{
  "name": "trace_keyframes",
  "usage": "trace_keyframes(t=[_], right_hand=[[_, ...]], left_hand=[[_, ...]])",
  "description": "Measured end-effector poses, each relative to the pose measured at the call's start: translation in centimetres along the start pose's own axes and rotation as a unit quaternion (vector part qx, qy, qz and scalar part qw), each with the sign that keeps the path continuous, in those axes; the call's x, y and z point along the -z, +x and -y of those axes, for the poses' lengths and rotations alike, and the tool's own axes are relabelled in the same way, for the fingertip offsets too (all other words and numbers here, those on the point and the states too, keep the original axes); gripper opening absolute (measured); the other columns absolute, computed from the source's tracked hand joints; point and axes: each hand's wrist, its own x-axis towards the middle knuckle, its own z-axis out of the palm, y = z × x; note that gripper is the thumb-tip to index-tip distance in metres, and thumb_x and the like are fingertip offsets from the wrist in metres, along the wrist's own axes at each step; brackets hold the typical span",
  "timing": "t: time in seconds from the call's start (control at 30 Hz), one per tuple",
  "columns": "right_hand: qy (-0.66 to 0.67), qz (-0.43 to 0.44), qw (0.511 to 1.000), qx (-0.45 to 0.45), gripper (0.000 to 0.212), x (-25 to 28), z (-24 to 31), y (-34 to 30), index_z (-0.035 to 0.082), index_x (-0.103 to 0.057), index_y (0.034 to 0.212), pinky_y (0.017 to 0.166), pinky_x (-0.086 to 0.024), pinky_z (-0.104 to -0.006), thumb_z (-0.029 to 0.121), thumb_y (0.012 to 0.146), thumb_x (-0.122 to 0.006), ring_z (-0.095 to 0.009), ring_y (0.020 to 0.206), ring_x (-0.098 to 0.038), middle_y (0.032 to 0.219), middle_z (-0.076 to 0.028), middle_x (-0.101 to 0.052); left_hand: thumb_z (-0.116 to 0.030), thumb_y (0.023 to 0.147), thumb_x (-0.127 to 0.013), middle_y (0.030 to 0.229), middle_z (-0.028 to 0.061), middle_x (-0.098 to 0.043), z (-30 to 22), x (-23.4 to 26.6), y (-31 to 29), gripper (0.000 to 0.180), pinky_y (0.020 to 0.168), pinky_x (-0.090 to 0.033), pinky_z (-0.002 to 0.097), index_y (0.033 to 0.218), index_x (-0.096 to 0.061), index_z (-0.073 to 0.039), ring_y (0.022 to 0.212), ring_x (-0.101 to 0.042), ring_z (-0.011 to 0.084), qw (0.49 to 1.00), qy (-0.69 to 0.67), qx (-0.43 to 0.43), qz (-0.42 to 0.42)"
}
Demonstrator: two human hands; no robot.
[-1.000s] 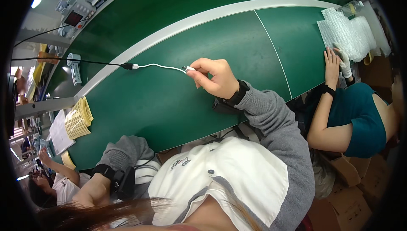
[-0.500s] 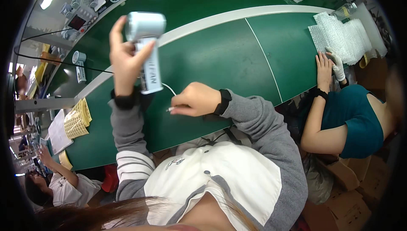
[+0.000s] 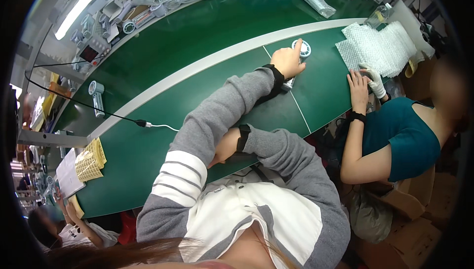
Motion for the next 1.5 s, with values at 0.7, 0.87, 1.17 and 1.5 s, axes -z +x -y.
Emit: trace_keyframes(t=[0.7, 0.87, 1.17, 1.5], right_hand=[[0.119, -0.225, 0.938, -0.234, 0.016, 4.2, 2.9, 3.1, 0.003, -0.043, 0.1, 0.045, -0.041, -0.0227, 0.014, 0.088, -0.045, -0.01, 0.046, -0.05, 0.072, -0.008, -0.062], [0.228, -0.418, 0.842, -0.253, 0.019, 4.8, 1.1, 2.7, 0.005, -0.037, 0.107, 0.042, -0.035, -0.0179, 0.014, 0.091, -0.039, -0.006, 0.044, -0.042, 0.074, -0.011, -0.06], [0.246, -0.441, 0.824, -0.256, 0.017, 4.4, 1.2, 3.1, 0.006, -0.04, 0.105, 0.042, -0.032, -0.0167, 0.016, 0.091, -0.039, -0.006, 0.044, -0.041, 0.068, -0.009, -0.057], [0.266, -0.425, 0.818, -0.282, 0.018, 4.7, 0.7, 2.7, 0.005, -0.04, 0.105, 0.042, -0.032, -0.0172, 0.016, 0.091, -0.04, -0.006, 0.045, -0.042, 0.068, -0.009, -0.056]], left_hand=[[-0.02, 0.085, -0.051, 0.054, 0.0036, -0.05, 14.5, 22.7, -20.5, 0.02, 0.04, -0.031, 0.0188, 0.086, -0.052, 0.0, 0.042, -0.042, 0.0068, 0.787, -0.232, 0.031, -0.571], [-0.025, 0.087, -0.049, 0.056, 0.0025, -0.047, 16.6, 29.3, -27.4, 0.024, 0.043, -0.029, 0.0187, 0.084, -0.047, -0.001, 0.047, -0.04, 0.0065, 0.588, -0.146, -0.05, -0.794], [-0.041, 0.071, -0.065, 0.086, 0.0143, -0.059, 37.8, 25.3, -34.8, 0.049, 0.072, -0.043, 0.0286, 0.091, -0.058, 0.003, 0.077, -0.055, 0.021, 0.707, -0.001, 0.356, -0.611], [-0.051, 0.071, -0.058, 0.075, 0.0171, -0.06, 36.0, 24.7, -31.1, 0.058, 0.063, -0.045, 0.0348, 0.086, -0.058, 0.004, 0.067, -0.058, 0.0293, 0.841, 0.032, 0.47, -0.266]])
